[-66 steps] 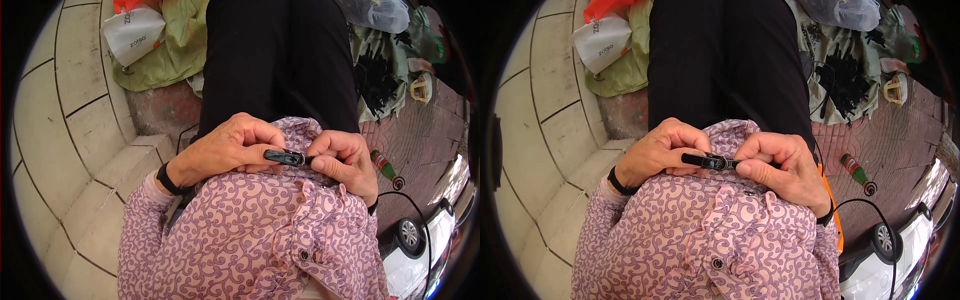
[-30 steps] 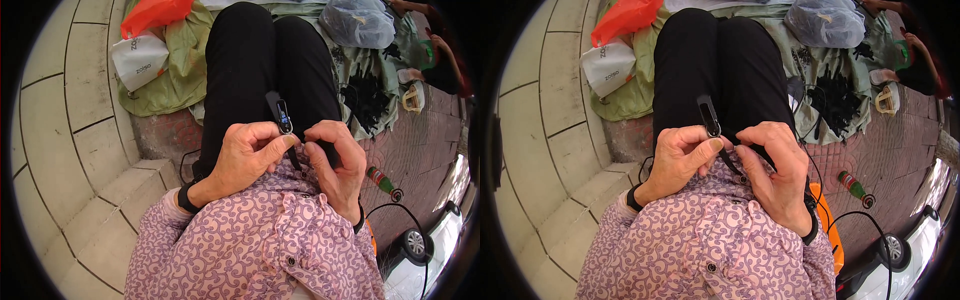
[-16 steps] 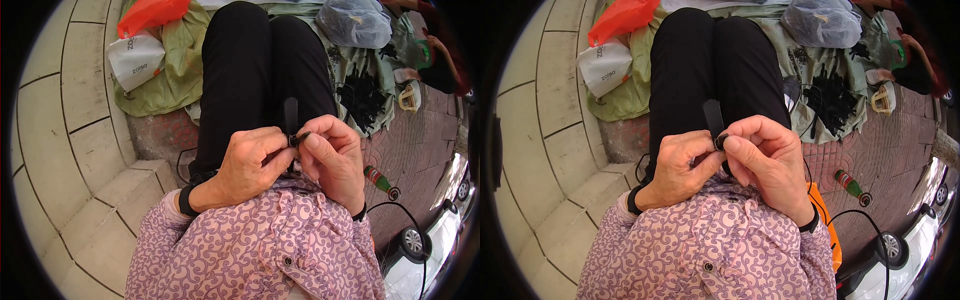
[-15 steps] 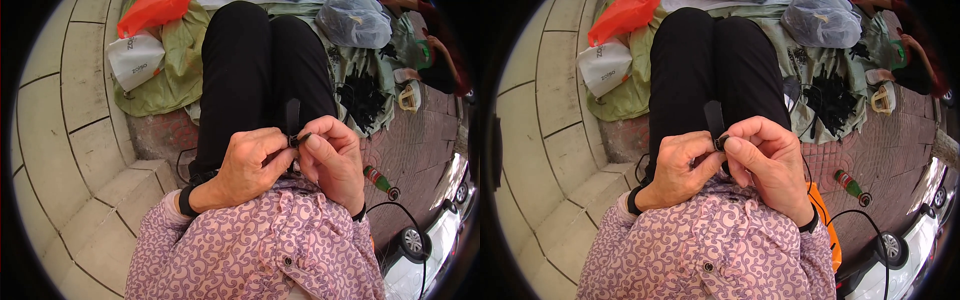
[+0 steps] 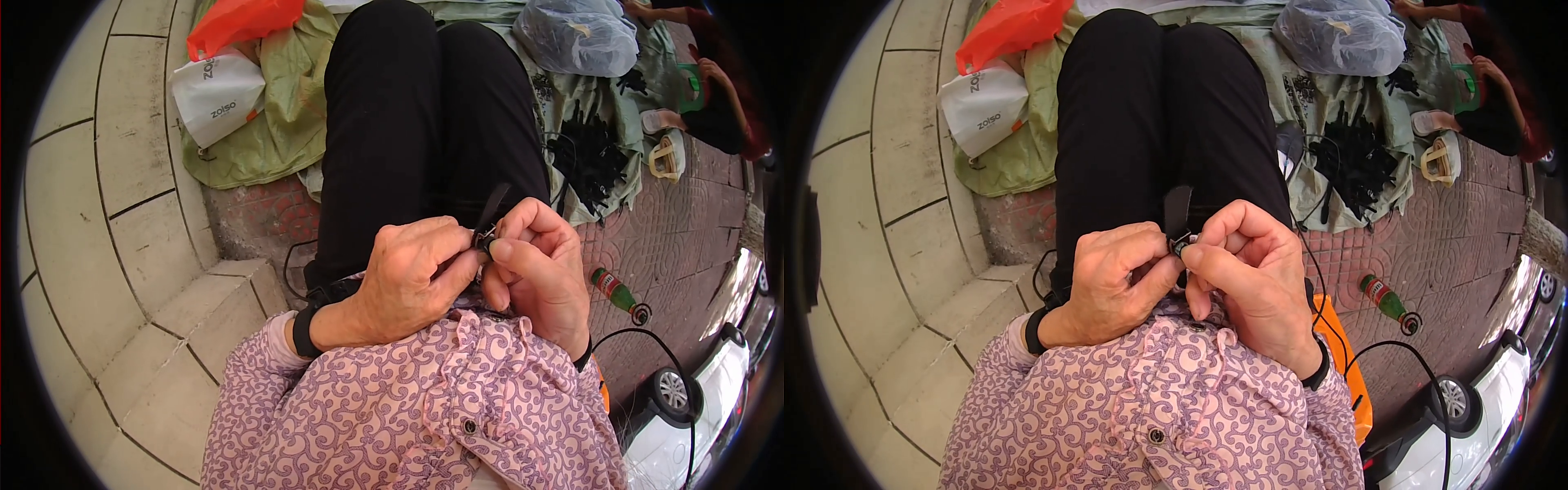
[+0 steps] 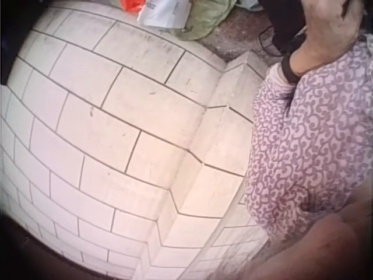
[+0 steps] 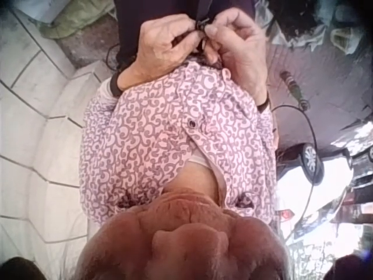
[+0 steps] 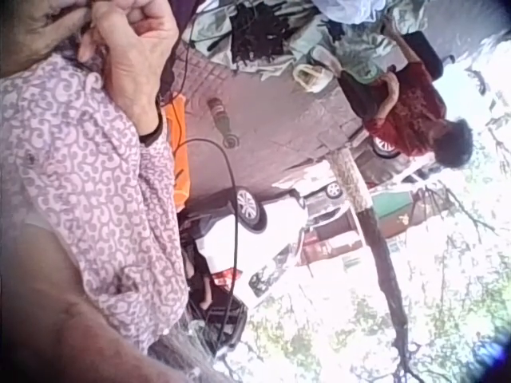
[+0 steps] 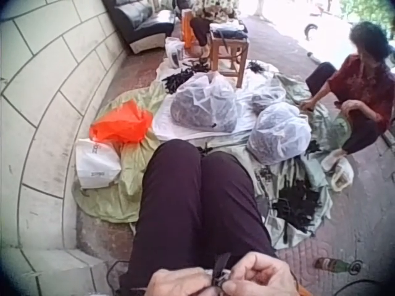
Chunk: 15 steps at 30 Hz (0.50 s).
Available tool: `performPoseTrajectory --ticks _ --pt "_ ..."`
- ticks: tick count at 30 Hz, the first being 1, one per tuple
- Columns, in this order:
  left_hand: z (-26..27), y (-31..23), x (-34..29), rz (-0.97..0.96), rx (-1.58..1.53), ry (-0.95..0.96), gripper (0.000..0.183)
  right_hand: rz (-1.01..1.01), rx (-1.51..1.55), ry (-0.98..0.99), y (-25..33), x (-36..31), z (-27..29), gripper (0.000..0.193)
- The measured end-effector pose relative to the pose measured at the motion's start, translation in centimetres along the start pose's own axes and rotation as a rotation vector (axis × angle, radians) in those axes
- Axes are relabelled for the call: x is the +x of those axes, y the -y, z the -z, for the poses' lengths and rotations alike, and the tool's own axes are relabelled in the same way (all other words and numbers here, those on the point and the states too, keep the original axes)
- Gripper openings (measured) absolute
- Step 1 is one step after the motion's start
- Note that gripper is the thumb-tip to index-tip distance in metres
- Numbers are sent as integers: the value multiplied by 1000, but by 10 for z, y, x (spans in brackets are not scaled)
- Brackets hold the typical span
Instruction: Manually assemble small plastic and fabric strap components for shoes.
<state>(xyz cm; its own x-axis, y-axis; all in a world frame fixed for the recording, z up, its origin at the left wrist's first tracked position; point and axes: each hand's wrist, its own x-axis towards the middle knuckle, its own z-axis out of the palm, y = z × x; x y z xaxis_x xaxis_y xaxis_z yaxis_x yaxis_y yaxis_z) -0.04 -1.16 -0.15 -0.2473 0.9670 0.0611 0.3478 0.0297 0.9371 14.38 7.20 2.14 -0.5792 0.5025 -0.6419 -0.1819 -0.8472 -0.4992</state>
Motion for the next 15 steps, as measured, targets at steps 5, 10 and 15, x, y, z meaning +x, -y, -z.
performPoseTrajectory --ticks 5,10,15 --pt "1 -1 0 -70 99 -2 14 -25 32 1 0 2 1 9" --pt "3 -2 1 -95 86 27 11 3 34 40 0 3 1 15" --pt "3 0 0 -131 87 7 11 154 -199 -3 -7 11 4 17"
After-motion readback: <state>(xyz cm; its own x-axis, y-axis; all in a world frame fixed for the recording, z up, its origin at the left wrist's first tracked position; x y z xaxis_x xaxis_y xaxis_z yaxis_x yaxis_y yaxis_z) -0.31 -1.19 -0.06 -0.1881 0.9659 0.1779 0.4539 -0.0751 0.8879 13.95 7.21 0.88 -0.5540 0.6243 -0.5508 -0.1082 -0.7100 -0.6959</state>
